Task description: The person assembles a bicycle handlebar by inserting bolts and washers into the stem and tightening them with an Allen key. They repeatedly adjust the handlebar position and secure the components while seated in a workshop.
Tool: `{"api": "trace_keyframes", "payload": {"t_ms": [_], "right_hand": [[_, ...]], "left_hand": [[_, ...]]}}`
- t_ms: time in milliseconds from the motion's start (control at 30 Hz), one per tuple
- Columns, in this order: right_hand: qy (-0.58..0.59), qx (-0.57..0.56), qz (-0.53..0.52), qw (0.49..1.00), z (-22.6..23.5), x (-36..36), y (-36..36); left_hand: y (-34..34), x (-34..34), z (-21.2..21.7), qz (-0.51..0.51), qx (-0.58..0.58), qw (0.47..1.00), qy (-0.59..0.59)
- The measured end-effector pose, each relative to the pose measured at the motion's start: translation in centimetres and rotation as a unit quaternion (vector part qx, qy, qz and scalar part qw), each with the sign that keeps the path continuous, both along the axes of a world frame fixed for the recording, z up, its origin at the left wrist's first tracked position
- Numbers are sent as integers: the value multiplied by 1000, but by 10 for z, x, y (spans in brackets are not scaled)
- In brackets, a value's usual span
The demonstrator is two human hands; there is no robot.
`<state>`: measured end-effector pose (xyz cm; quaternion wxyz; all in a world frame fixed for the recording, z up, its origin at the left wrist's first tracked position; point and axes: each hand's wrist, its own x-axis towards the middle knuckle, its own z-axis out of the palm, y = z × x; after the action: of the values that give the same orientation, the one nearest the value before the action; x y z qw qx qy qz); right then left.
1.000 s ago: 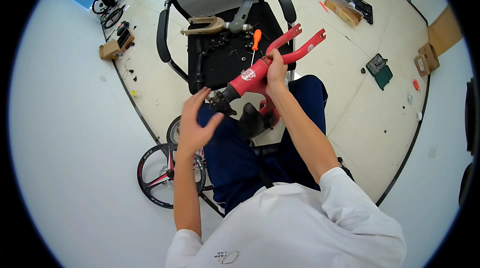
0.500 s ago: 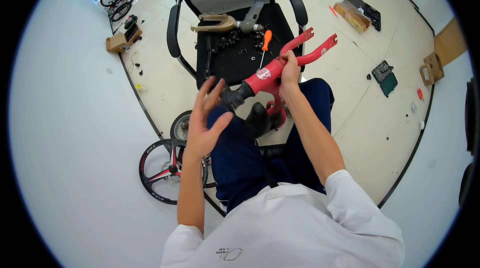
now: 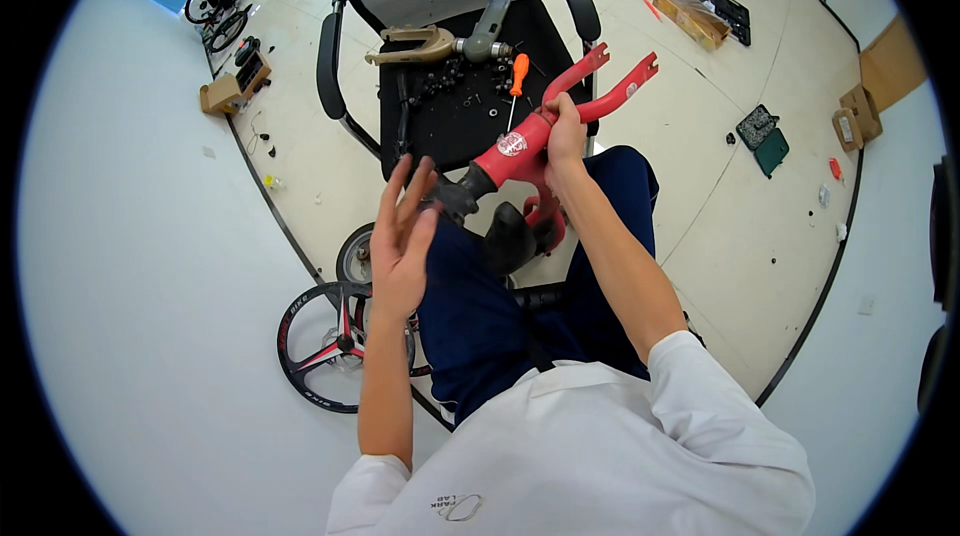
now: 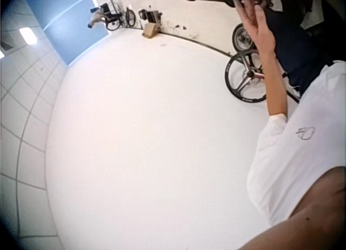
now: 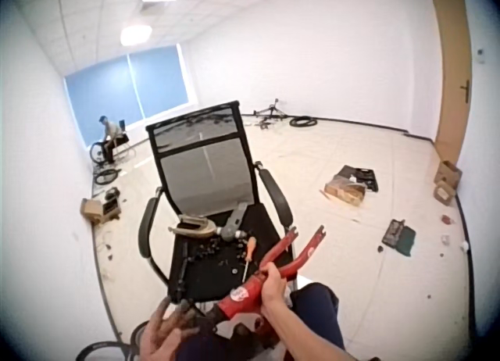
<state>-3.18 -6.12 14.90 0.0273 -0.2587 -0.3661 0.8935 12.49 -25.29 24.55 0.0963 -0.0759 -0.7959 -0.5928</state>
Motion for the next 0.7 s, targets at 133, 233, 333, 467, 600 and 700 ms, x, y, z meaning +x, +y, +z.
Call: {"api": "trace_keyframes", "payload": {"t_ms": [133, 233, 333, 467, 600, 700], "right_hand": [[-7, -14, 9, 1000, 1, -1, -5], [4, 3, 6, 1000, -4, -3, -5], [5, 14, 4, 1000, -6, -3, -4], [-13, 15, 1, 1000, -3, -3, -2], [4, 1, 4, 1000, 1, -4, -4], [-2, 10, -4, 1000, 1, -2, -5]], "left_hand": [[-9, -7, -18, -38, -203, 972, -112], [0, 5, -32, -45, -4, 985, -168], [12, 18, -6, -24, 215, 959, -185], [17, 5, 9, 41, -17, 997, -64], [-7, -15, 8, 67, -307, 949, -37], [-5, -17, 10, 85, -364, 927, 11]]}}
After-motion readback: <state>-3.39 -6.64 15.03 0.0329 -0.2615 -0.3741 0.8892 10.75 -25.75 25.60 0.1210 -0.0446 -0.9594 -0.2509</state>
